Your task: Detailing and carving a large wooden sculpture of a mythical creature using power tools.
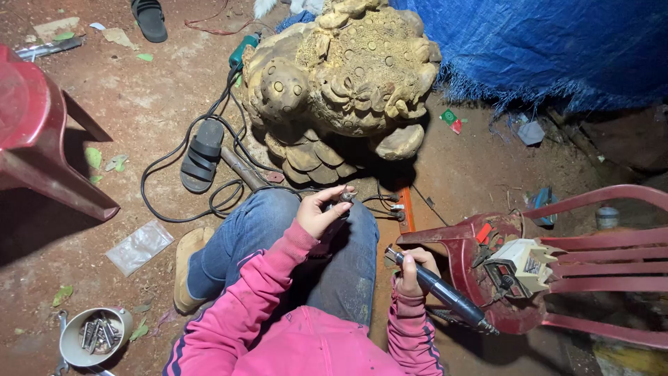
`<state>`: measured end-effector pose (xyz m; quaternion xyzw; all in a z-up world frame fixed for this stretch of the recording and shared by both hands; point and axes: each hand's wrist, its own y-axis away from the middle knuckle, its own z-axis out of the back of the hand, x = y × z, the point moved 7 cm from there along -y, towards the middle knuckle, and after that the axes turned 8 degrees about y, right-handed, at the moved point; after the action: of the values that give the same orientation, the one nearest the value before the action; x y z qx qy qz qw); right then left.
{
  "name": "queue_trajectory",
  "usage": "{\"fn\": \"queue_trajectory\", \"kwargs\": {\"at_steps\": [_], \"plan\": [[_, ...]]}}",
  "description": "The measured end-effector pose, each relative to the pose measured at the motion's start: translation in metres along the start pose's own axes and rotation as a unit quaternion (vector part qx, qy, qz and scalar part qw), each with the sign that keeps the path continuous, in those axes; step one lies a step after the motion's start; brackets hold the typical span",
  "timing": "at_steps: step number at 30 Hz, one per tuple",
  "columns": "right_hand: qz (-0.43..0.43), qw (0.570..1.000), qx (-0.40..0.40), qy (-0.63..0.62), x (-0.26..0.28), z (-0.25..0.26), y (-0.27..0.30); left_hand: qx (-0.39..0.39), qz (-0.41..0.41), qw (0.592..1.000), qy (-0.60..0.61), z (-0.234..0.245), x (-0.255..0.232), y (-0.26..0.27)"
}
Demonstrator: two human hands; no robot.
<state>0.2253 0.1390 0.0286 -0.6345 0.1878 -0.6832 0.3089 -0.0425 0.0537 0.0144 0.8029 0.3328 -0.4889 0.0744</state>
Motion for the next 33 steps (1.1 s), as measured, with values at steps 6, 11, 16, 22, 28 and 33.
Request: {"fn": "queue_trajectory", "kwargs": {"at_steps": [6,11,16,22,28,33], "plan": [[0.018,1.0,0.015,0.017,0.011,-0.007,-0.005,-0.033,0.005,0.999,-0.02,0.003,0.011,-0.002],[0.023,1.0,0.013,0.017,0.009,-0.007,-0.003,-0.048,0.012,0.999,-0.023,0.002,0.006,-0.003],[0.022,0.999,0.029,0.021,0.006,-0.006,-0.001,-0.047,0.01,0.998,-0.036,0.005,0.012,-0.003],[0.042,0.996,0.059,0.046,0.013,-0.009,-0.013,-0.03,0.001,1.0,-0.001,0.005,0.003,0.0],[0.088,0.991,0.082,0.053,0.055,-0.019,-0.049,-0.021,0.001,0.997,-0.07,0.008,0.014,0.003],[0.126,0.977,0.136,0.108,0.074,-0.032,-0.074,0.042,-0.018,0.996,-0.071,0.0,-0.003,0.003]]}}
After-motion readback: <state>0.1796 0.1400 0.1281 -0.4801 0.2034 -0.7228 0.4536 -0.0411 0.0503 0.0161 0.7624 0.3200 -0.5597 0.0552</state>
